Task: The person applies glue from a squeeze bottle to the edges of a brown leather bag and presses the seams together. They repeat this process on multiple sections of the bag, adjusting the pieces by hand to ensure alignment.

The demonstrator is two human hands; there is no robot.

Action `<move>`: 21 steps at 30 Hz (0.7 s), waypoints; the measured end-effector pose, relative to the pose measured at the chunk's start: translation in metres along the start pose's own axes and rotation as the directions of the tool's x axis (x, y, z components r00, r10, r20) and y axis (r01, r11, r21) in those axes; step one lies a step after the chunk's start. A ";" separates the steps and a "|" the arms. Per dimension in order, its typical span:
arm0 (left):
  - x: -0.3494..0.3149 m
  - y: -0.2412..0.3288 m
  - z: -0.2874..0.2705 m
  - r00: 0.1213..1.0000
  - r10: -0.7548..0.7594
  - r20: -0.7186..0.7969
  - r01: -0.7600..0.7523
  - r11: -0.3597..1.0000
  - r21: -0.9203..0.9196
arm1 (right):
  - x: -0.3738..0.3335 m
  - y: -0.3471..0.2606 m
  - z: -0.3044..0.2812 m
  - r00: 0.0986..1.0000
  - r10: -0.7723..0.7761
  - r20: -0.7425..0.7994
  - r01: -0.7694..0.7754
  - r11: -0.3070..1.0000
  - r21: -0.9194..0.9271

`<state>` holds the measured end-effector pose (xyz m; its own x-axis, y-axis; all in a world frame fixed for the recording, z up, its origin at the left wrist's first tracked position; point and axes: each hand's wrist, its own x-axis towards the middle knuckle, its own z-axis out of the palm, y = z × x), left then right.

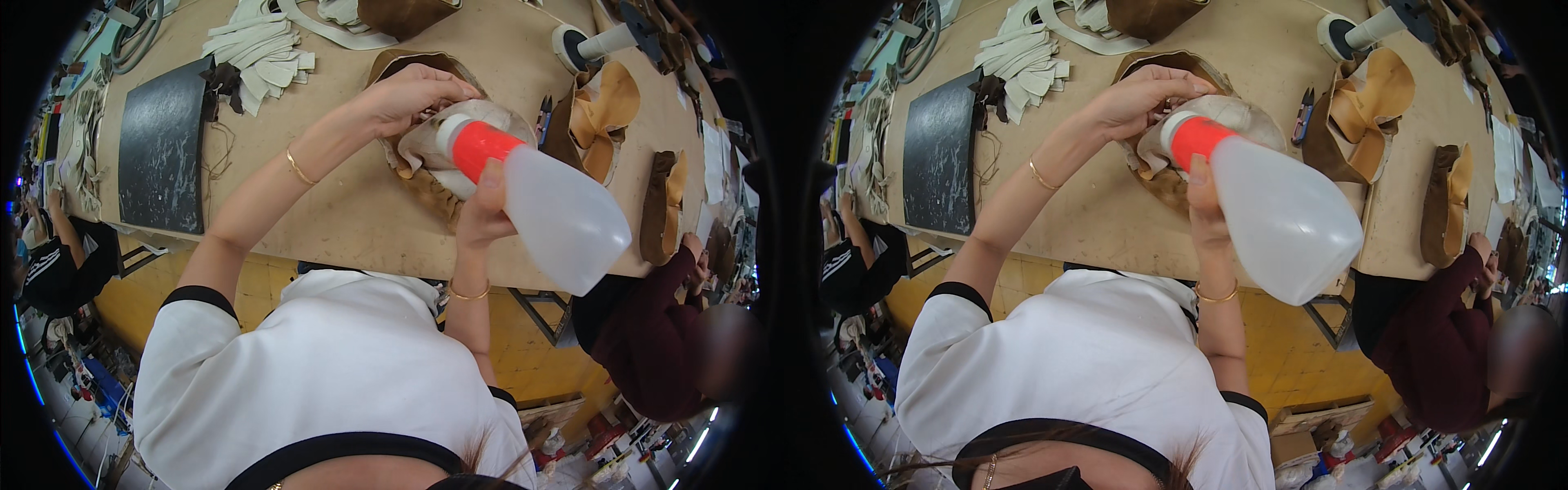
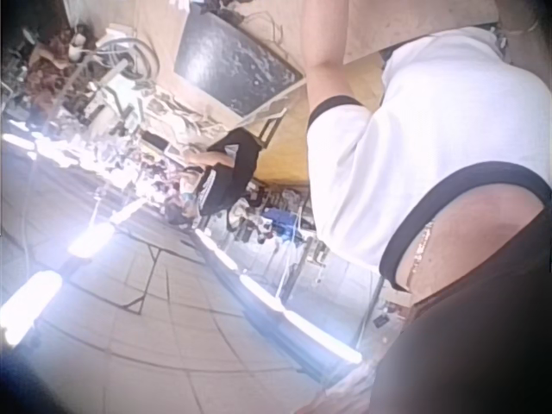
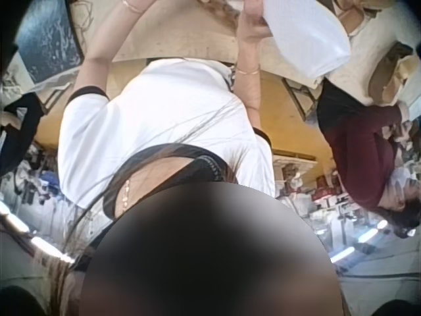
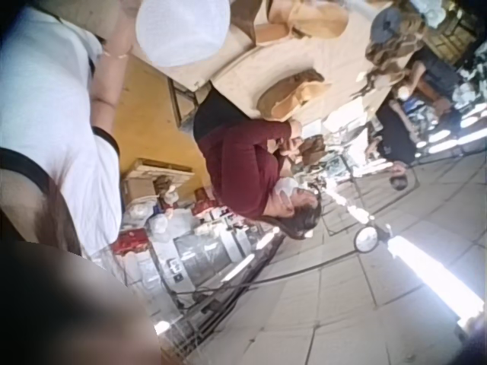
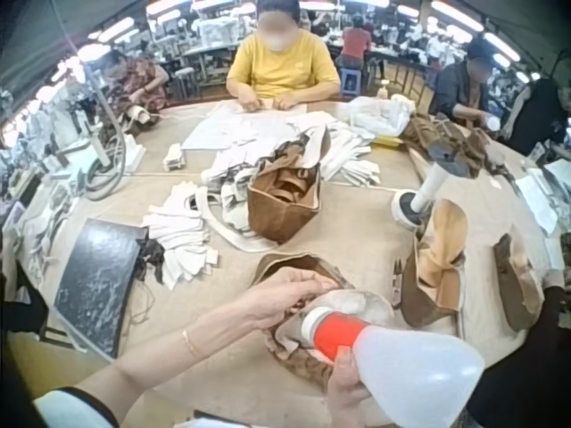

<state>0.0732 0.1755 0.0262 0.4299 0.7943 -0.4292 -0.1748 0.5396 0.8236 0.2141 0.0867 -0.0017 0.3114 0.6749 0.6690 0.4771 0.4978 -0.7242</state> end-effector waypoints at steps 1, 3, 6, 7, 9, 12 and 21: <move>0.000 0.000 0.000 1.000 -0.002 0.004 0.002 1.000 -0.018 | 0.000 0.004 -0.001 0.999 0.016 -0.044 -0.015 1.000 0.002; -0.002 0.000 -0.001 1.000 0.000 -0.023 -0.001 1.000 -0.018 | 0.003 0.013 -0.003 0.984 -0.171 -0.044 0.153 0.951 -0.267; -0.013 -0.001 -0.001 0.996 0.031 -0.084 -0.033 0.999 -0.019 | 0.008 0.020 -0.005 0.937 -0.346 0.048 0.318 0.788 -0.527; -0.019 -0.002 -0.002 0.993 0.046 -0.113 -0.049 0.999 -0.018 | 0.009 0.020 -0.006 0.984 -0.170 -0.054 0.146 0.941 -0.306; -0.037 -0.006 -0.007 0.996 -0.015 -0.083 0.030 0.982 0.184 | 0.014 0.018 -0.007 0.991 0.058 -0.122 -0.059 0.998 -0.004; -0.051 -0.011 -0.015 1.000 0.015 0.014 -0.020 0.877 0.481 | 0.022 0.015 -0.006 0.981 0.130 -0.145 -0.117 0.989 0.095; -0.046 -0.010 -0.020 0.998 -0.030 0.047 0.008 0.905 0.425 | 0.008 0.004 -0.007 0.929 0.356 -0.098 -0.319 0.908 0.274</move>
<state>0.0373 0.1393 0.0298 0.4758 0.7638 -0.4362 0.2215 0.3758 0.8998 0.2239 0.0903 0.0016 0.5401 0.7507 0.3804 0.1089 0.3859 -0.9161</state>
